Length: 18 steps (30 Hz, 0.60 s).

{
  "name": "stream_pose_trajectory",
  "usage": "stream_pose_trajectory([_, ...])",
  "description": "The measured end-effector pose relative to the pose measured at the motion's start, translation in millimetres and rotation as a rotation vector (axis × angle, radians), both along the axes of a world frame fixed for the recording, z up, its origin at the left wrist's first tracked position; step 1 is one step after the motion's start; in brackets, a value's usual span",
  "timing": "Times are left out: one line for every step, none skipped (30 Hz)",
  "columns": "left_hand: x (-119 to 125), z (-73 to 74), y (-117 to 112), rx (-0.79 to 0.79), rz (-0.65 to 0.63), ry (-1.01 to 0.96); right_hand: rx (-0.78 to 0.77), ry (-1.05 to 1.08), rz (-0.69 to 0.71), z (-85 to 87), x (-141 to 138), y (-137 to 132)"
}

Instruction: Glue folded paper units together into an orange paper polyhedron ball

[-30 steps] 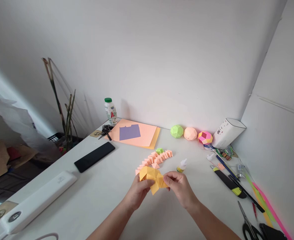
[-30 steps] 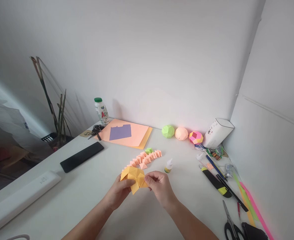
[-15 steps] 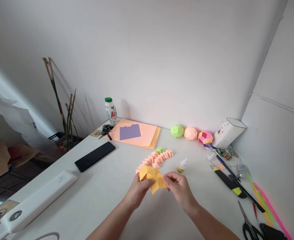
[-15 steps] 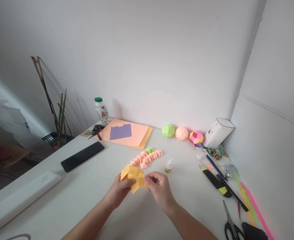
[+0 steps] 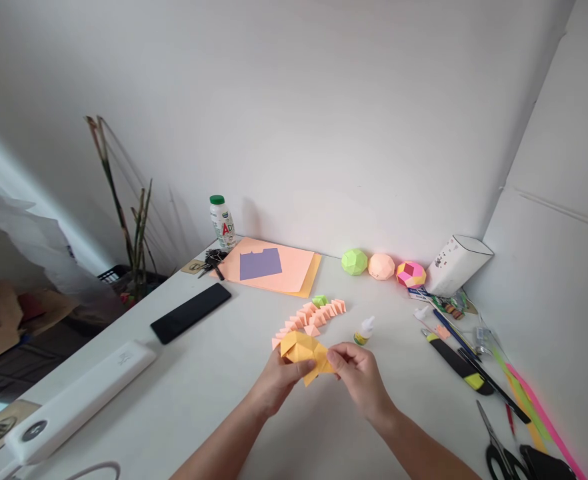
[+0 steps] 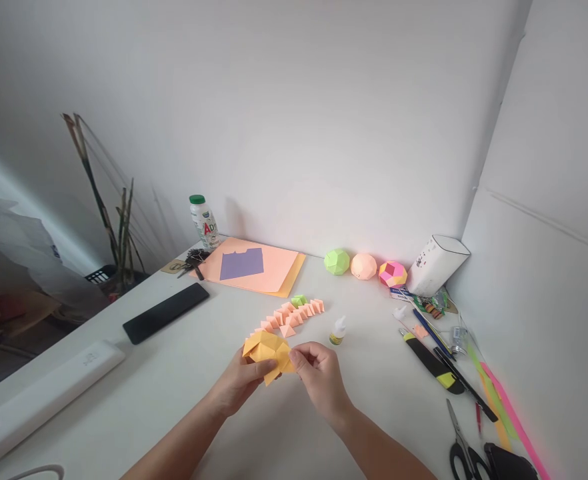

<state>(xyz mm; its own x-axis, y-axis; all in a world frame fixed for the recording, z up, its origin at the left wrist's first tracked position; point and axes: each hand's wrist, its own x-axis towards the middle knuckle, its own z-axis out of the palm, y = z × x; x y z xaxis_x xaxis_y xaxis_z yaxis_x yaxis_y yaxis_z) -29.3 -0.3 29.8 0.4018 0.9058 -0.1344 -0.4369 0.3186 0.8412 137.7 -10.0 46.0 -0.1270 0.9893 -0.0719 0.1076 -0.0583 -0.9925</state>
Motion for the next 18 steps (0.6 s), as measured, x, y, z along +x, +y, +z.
stream_pose_trajectory([0.1, -0.3, 0.0, -0.007, -0.001, 0.001, 0.006, -0.002, 0.001, -0.1, -0.1, -0.1])
stream_pose_trajectory([0.3, -0.8, -0.1, -0.012, 0.005, 0.000, 0.013, -0.005, 0.002, -0.1, -0.1, -0.2])
stream_pose_trajectory([0.6, -1.5, -0.3, -0.015, 0.016, 0.000, 0.020, -0.009, 0.000, -0.1, -0.3, -0.4])
stream_pose_trajectory([0.8, -2.3, -0.4, -0.019, 0.029, 0.002, 0.026, -0.013, -0.002, 0.0, -0.4, -0.7])
stream_pose_trajectory([1.1, -3.0, -0.5, -0.023, 0.044, 0.005, 0.030, -0.018, -0.003, 0.1, -0.5, -1.0])
stream_pose_trajectory([1.4, -3.6, -0.7, -0.027, 0.057, 0.007, 0.032, -0.022, -0.003, 0.3, -0.6, -1.3])
stream_pose_trajectory([1.6, -4.0, -0.8, -0.030, 0.065, 0.009, 0.033, -0.026, -0.001, 0.5, -0.7, -1.7])
stream_pose_trajectory([1.7, -4.1, -0.8, -0.035, 0.068, 0.010, 0.036, -0.028, 0.005, 0.7, -0.8, -2.0])
stream_pose_trajectory([1.9, -3.9, -0.9, -0.038, 0.069, 0.011, 0.043, -0.030, 0.009, 0.9, -1.0, -2.4])
stream_pose_trajectory([2.1, -3.5, -0.9, -0.042, 0.069, 0.012, 0.053, -0.032, 0.011, 1.1, -1.2, -2.7])
stream_pose_trajectory([2.3, -3.0, -0.9, -0.046, 0.068, 0.014, 0.063, -0.033, 0.012, 1.3, -1.4, -2.9])
stream_pose_trajectory([2.4, -2.3, -0.8, -0.049, 0.068, 0.017, 0.070, -0.035, 0.010, 1.6, -1.6, -3.2])
stream_pose_trajectory([2.6, -1.7, -0.8, -0.050, 0.066, 0.018, 0.073, -0.036, 0.008, 1.8, -1.9, -3.4])
stream_pose_trajectory([2.7, -1.2, -0.7, -0.049, 0.065, 0.020, 0.070, -0.036, 0.005, 2.1, -2.1, -3.5])
stream_pose_trajectory([2.7, -0.9, -0.7, -0.047, 0.064, 0.022, 0.064, -0.035, 0.003, 2.3, -2.3, -3.7])
stream_pose_trajectory([2.6, -0.9, -0.8, -0.045, 0.062, 0.023, 0.055, -0.034, 0.001, 2.5, -2.5, -3.8])
stream_pose_trajectory([2.4, -1.1, -0.8, -0.040, 0.059, 0.022, 0.046, -0.031, -0.002, 2.5, -2.6, -3.8])
stream_pose_trajectory([2.2, -1.5, -1.0, -0.035, 0.053, 0.018, 0.037, -0.026, -0.005, 2.4, -2.7, -3.9])
